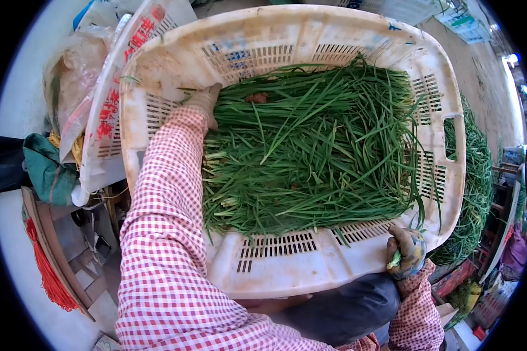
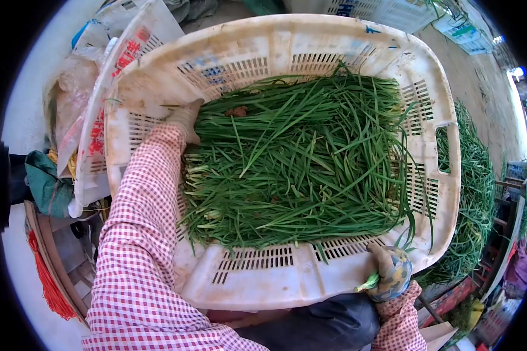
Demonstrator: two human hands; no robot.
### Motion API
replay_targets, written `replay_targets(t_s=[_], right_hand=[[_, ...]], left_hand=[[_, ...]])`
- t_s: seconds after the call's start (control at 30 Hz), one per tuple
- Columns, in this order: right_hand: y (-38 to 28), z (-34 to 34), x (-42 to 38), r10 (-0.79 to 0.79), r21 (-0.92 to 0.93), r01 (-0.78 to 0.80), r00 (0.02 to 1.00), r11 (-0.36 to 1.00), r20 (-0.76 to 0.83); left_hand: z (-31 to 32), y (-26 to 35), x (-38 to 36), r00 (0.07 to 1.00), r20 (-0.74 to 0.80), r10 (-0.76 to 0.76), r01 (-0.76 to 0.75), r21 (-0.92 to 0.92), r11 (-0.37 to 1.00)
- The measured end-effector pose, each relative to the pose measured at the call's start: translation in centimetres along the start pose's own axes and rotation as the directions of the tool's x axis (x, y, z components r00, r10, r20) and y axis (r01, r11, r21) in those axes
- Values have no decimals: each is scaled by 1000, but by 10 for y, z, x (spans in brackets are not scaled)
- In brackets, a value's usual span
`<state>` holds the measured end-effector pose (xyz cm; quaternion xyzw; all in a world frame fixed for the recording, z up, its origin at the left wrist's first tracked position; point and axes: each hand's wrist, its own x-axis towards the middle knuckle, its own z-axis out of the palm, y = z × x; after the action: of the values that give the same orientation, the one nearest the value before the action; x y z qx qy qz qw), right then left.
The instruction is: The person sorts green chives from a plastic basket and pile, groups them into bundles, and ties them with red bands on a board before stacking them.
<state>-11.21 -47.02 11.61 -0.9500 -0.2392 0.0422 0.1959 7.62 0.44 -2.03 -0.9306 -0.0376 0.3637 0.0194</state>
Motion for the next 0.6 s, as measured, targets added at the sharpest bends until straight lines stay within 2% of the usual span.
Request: replay_targets(t_s=[0.03,0.1,0.23,0.3,0.33,0.4,0.47,0.5,0.53,0.6], right_hand=[[-1,-1,2,15,17,-15,1000,1000,24],[-4,-1,4,18,9,-18,999,1000,33],[-2,-1,3,49,33,-50,998,998,47],[3,4,-2,42,25,-42,999,999,17],[4,5,-4,34,12,-34,999,999,-12],[2,5,-4,50,15,-50,999,999,-10],[2,4,-2,56,29,-56,998,998,-2],[3,4,-3,68,23,-68,998,997,6],[3,4,-4,82,16,-82,997,996,14],[2,3,-2,68,9,-68,998,998,5]], left_hand=[[-1,-5,5,1000,17,-1,3,-90,996],[-3,-4,8,999,33,-14,17,-98,995],[-2,8,8,998,35,-45,45,-11,999],[3,14,10,986,64,-154,153,30,988],[7,14,17,987,55,-154,152,36,988],[9,17,25,976,127,-177,177,15,984],[16,27,10,977,88,-194,179,155,972],[22,33,-4,975,84,-204,190,156,969],[28,37,-13,984,-44,-172,177,179,968],[49,36,-24,976,-168,-138,172,209,963]])
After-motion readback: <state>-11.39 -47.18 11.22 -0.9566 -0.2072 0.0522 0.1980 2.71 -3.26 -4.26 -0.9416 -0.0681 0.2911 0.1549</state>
